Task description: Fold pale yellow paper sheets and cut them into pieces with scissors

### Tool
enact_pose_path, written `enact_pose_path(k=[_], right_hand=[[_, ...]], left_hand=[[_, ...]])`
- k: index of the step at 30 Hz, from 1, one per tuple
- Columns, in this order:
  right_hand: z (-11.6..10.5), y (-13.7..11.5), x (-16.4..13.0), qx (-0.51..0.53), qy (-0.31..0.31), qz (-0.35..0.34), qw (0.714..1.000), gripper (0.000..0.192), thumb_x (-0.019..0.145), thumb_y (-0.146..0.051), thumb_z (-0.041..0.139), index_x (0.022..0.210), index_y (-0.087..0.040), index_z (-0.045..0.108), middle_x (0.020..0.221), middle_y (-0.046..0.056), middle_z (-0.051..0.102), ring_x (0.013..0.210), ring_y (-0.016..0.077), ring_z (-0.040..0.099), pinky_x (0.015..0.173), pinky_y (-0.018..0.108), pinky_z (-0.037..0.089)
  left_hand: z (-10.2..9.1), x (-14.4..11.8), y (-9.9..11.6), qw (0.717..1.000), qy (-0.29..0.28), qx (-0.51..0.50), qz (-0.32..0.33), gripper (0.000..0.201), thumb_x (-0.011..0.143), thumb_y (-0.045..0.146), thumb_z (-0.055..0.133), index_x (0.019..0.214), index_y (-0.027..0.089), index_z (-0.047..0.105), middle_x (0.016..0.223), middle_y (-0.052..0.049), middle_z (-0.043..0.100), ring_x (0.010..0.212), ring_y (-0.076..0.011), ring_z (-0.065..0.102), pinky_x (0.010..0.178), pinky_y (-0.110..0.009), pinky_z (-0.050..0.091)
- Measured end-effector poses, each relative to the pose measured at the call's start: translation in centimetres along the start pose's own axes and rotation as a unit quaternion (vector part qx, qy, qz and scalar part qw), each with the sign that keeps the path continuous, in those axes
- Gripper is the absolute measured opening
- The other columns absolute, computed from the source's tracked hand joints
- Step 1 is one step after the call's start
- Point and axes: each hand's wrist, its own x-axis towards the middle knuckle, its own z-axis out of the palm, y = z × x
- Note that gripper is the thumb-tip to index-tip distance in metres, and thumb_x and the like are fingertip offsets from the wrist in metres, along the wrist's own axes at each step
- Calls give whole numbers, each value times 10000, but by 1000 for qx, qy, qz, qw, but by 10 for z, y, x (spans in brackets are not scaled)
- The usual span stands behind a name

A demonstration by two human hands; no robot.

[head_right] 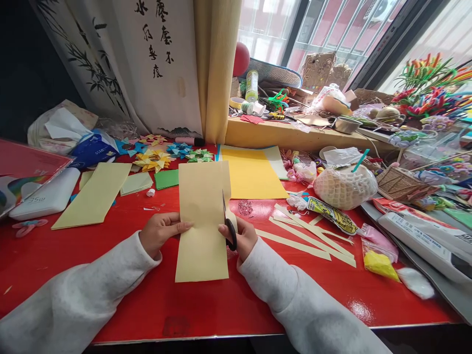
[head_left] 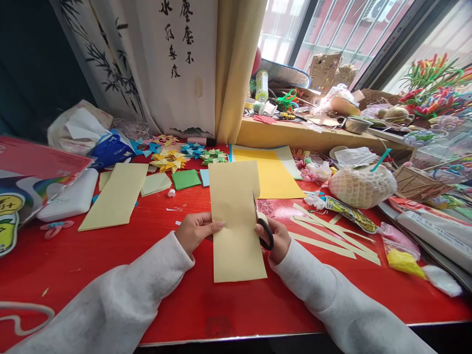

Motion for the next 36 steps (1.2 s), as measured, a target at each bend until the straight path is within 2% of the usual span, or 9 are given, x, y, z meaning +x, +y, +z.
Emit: enact_pose_path(k=[5,9,14,19,25,29,33,36], right_hand=[[2,-1,-1,7,16,-24,1000,293,604,-441,638,681,-175,546,549,-26,477,495,98,436,492,241,382],[1,-1,-1,5,2,-18,1000,308,610,-437,635,752,-174,562,622,-6,525,547,116,473,505,244,385],[-1,1,-1,-12,32,-34,999,333,596,-476,630,618,-166,511,502,-44,422,460,77,383,442,216,317],[-1,1,0,-5,20,-22,1000,351,597,-478,630,712,-159,539,552,-25,466,486,88,403,460,231,323],[1,0,1,-8,55,-43,997,378,580,-513,623,588,-165,474,480,-51,387,434,62,333,413,212,276],[1,-1,1,11,44,-26,999,359,571,-492,638,674,-169,522,565,-22,482,494,92,420,457,228,337],[0,-1,0,16,51,-45,998,332,605,-487,619,629,-176,505,533,-34,453,475,82,398,462,224,337],[0,-2,0,28,46,-35,998,327,600,-478,629,663,-176,525,541,-33,457,478,83,402,460,222,342]], left_hand=[[1,-1,-1,1000,-15,5,-4,318,621,310,659,867,112,627,827,-71,673,719,-196,622,616,-286,505],[2,-1,-2,1000,-13,12,-8,332,613,328,661,863,112,632,825,-75,673,722,-207,623,621,-300,506],[2,-2,-2,1000,-21,13,-9,336,615,318,661,886,120,635,837,-70,673,732,-204,622,631,-296,504],[4,-3,-2,999,-27,19,-12,323,634,311,648,899,128,634,832,-63,674,731,-197,621,626,-289,501],[4,-3,-4,998,-47,31,-14,316,629,338,647,863,125,638,810,-67,672,752,-215,617,670,-328,493],[4,-3,-5,998,-47,31,-13,306,635,338,643,857,129,635,807,-64,671,753,-214,616,669,-324,490],[4,-3,-6,998,-60,31,-15,279,647,325,636,842,125,634,783,-58,668,728,-204,613,664,-324,483],[4,-3,-7,997,-64,30,-18,261,655,315,632,837,128,633,784,-55,666,727,-199,610,673,-326,478]])
